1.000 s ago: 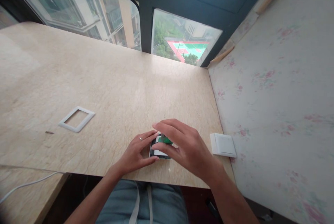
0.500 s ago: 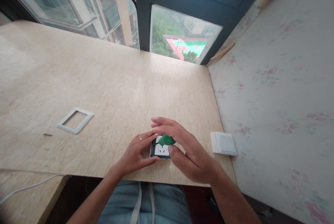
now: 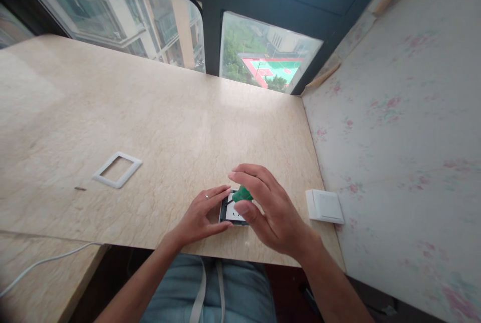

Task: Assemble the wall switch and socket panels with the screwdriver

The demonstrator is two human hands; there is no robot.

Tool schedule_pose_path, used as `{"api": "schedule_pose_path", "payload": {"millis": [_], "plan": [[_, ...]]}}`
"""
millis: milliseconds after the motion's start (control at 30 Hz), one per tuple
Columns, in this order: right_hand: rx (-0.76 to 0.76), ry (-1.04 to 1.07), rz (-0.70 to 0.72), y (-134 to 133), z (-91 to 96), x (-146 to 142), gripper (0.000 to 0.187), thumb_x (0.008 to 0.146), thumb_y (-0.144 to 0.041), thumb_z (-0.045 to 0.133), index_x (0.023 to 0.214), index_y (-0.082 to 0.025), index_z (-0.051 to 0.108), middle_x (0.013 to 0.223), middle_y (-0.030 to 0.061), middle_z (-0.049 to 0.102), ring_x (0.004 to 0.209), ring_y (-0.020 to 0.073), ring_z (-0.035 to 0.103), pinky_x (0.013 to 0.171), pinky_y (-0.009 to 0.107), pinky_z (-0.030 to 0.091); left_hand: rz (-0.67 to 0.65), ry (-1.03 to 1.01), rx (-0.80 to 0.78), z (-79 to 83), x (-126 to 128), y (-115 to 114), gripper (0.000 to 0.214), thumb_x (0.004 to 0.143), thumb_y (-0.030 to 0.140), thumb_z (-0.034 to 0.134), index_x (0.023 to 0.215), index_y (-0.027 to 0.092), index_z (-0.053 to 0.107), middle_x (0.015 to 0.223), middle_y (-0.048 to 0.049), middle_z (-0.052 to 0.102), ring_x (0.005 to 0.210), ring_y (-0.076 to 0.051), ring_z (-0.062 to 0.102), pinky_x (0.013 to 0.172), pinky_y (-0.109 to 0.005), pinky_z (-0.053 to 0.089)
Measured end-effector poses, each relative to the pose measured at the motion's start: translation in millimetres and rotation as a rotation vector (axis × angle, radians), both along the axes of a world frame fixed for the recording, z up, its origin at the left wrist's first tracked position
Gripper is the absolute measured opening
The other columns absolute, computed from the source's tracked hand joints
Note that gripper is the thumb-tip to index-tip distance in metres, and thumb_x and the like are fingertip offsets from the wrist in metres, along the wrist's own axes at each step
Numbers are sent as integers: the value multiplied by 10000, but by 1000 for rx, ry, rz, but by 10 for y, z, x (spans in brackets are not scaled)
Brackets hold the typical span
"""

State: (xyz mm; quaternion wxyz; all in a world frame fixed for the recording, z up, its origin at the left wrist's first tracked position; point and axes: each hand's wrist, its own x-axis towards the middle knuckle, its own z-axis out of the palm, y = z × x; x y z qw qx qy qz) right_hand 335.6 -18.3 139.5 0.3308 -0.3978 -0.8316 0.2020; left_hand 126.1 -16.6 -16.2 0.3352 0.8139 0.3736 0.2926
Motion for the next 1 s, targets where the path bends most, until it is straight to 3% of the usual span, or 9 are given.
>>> {"api": "schedule_pose_path", "payload": {"millis": [100, 200, 333, 467, 533, 633, 800, 900, 1000], "plan": [[-229, 81, 63, -78, 46, 23, 449, 1016, -236, 361, 1459, -270, 426, 1583, 98, 358, 1465, 260, 338, 1159, 500, 372, -1, 1, 3, -7, 0, -1, 757, 812, 482, 734, 1472, 292, 415, 1481, -108, 512, 1343, -303, 499, 1068, -477, 426], [-322, 152, 77, -116, 56, 47, 463, 1001, -216, 414, 1458, -296, 433, 1583, 83, 378, 1423, 261, 416, 1132, 493, 418, 4, -3, 3, -27, -2, -7, 757, 812, 483, 732, 1473, 300, 414, 1485, -106, 507, 1346, -307, 495, 1068, -488, 425], [-144, 116, -27, -77, 6, 24, 387, 916, -251, 654, 1295, -279, 581, 1182, 77, 713, 1062, 227, 688, 919, 385, 568, 10, -8, -4, -33, 1, -9, 765, 796, 496, 742, 1468, 306, 428, 1486, -106, 507, 1342, -316, 497, 1066, -500, 430], [123, -3, -92, -41, -66, -51, 294, 876, -363, 707, 1123, -234, 613, 920, 60, 716, 838, 215, 683, 753, 359, 564, 7, -5, -7, -8, 11, 0, 754, 801, 492, 737, 1466, 302, 437, 1477, -101, 518, 1334, -316, 508, 1067, -497, 434], [150, -34, -92, -66, -88, -78, 310, 911, -414, 645, 1148, -225, 582, 941, 80, 697, 862, 231, 668, 752, 378, 555, 11, -4, -5, 0, 14, 1, 746, 805, 498, 733, 1463, 301, 442, 1476, -98, 521, 1336, -312, 508, 1071, -495, 432], [57, 18, -102, -153, -79, -84, 329, 988, -368, 478, 1285, -230, 506, 1213, 135, 638, 1151, 278, 610, 933, 457, 520, 19, -7, 2, -6, 16, -2, 747, 803, 502, 737, 1461, 304, 444, 1479, -95, 519, 1337, -306, 508, 1077, -493, 427], [-181, 143, -77, -271, -8, -47, 407, 998, -227, 387, 1396, -285, 449, 1532, 87, 437, 1396, 253, 436, 1074, 470, 456, 15, -20, 11, -34, 18, 2, 750, 796, 492, 749, 1455, 297, 450, 1480, -96, 518, 1345, -304, 502, 1081, -492, 422], [-130, 173, -99, -262, -11, -57, 336, 984, -230, 487, 1312, -281, 540, 1384, 85, 587, 1295, 241, 543, 1016, 439, 502, 18, -23, 0, -31, 19, 13, 744, 787, 501, 752, 1443, 296, 467, 1478, -101, 519, 1343, -311, 502, 1074, -507, 424], [92, 80, -161, -214, -55, -99, 193, 943, -251, 596, 1134, -253, 621, 1014, 62, 708, 969, 221, 666, 849, 399, 544, 12, -26, -13, -13, 21, 20, 725, 782, 499, 756, 1424, 290, 492, 1473, -105, 525, 1342, -314, 502, 1075, -513, 421]]}}
